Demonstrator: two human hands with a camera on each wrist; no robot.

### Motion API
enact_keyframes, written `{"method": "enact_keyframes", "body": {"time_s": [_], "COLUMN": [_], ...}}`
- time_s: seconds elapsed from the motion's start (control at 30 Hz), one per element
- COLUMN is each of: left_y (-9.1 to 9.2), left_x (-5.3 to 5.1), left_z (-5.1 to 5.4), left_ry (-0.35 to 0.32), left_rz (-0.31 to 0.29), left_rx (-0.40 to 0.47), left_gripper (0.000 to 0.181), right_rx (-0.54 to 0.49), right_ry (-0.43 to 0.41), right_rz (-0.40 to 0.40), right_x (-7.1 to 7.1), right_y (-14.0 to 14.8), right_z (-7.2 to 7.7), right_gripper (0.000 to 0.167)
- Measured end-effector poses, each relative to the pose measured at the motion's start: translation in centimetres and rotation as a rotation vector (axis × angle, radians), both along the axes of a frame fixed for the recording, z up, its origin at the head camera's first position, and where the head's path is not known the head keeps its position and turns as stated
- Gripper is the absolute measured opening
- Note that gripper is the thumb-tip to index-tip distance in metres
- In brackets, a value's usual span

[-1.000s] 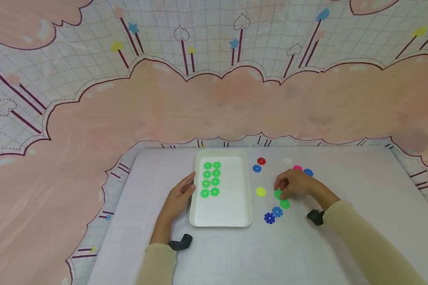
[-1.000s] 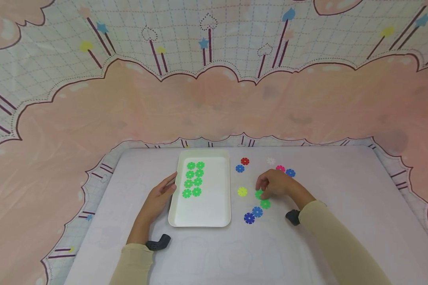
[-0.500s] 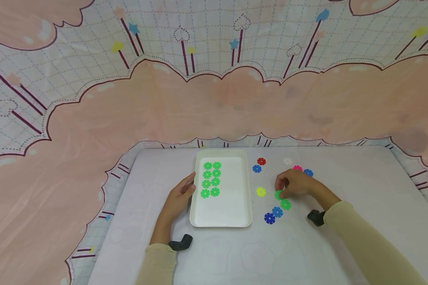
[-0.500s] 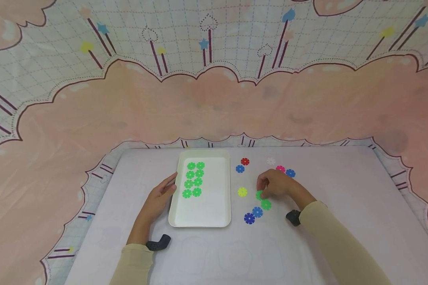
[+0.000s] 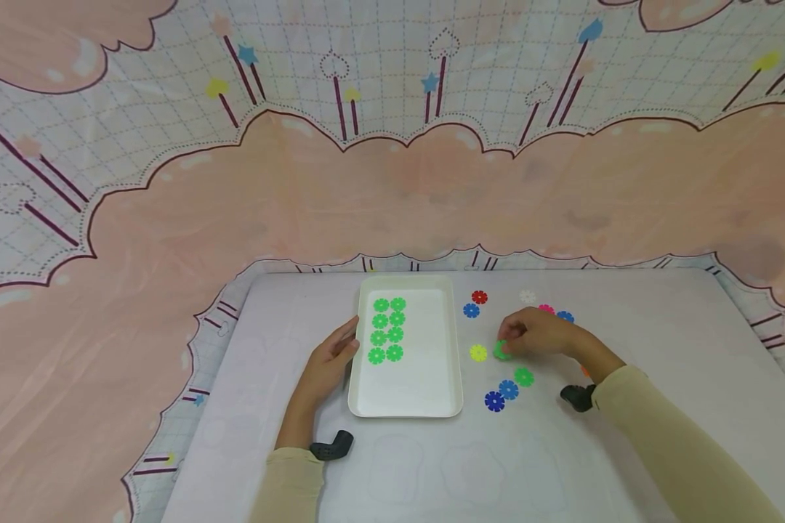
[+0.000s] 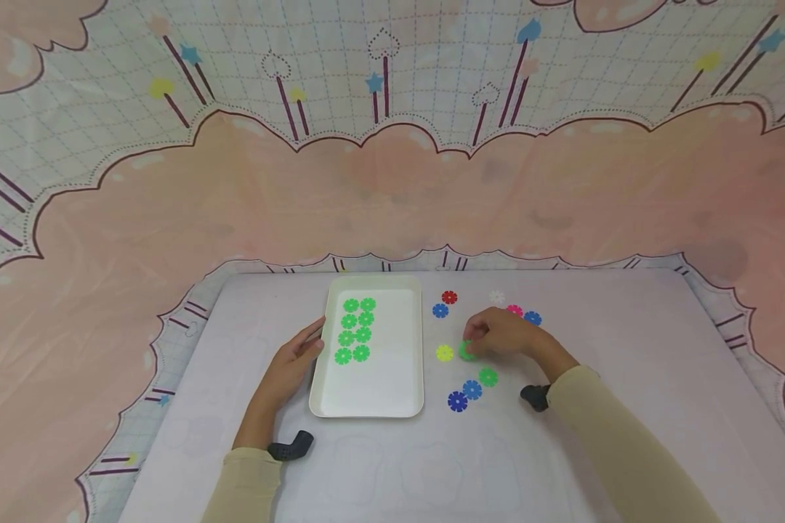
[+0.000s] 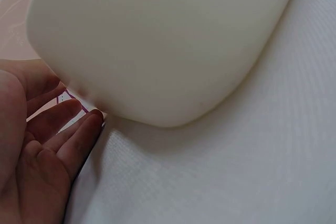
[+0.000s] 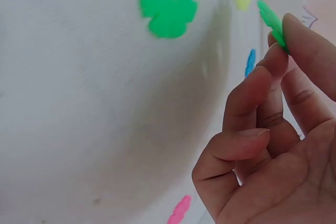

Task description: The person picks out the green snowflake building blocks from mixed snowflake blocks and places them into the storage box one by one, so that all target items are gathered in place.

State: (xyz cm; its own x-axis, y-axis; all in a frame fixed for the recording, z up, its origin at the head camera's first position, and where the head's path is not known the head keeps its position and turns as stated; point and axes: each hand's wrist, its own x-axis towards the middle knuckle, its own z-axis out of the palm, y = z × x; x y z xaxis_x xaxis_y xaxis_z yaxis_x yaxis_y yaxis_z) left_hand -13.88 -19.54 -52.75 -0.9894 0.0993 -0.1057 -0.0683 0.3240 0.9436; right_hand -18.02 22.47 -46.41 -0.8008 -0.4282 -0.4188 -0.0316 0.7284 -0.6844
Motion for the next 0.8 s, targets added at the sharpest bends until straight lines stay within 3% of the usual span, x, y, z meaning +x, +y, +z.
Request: {"method": "enact_keyframes", "body": {"time_s": [0.57, 0.8], "left_y": [0.1, 0.0], "left_x": [0.1, 0.0], "left_z": [0.1, 0.0], "left_ry": [0.003, 0.004], "left_rz": [0.004, -0.001], "left_rx": [-0.013, -0.006], "left_gripper": [0.048, 0.048], "right_rx": [-0.036, -0.032], "right_ry": [-0.018, 0.019], "right_rz": [0.014, 0.040], "right_x": [-0.3, -0.3], "right_y": [-3.7, -5.6], "right_z": [0.9, 1.1], "right_gripper": [0.013, 0.017]}}
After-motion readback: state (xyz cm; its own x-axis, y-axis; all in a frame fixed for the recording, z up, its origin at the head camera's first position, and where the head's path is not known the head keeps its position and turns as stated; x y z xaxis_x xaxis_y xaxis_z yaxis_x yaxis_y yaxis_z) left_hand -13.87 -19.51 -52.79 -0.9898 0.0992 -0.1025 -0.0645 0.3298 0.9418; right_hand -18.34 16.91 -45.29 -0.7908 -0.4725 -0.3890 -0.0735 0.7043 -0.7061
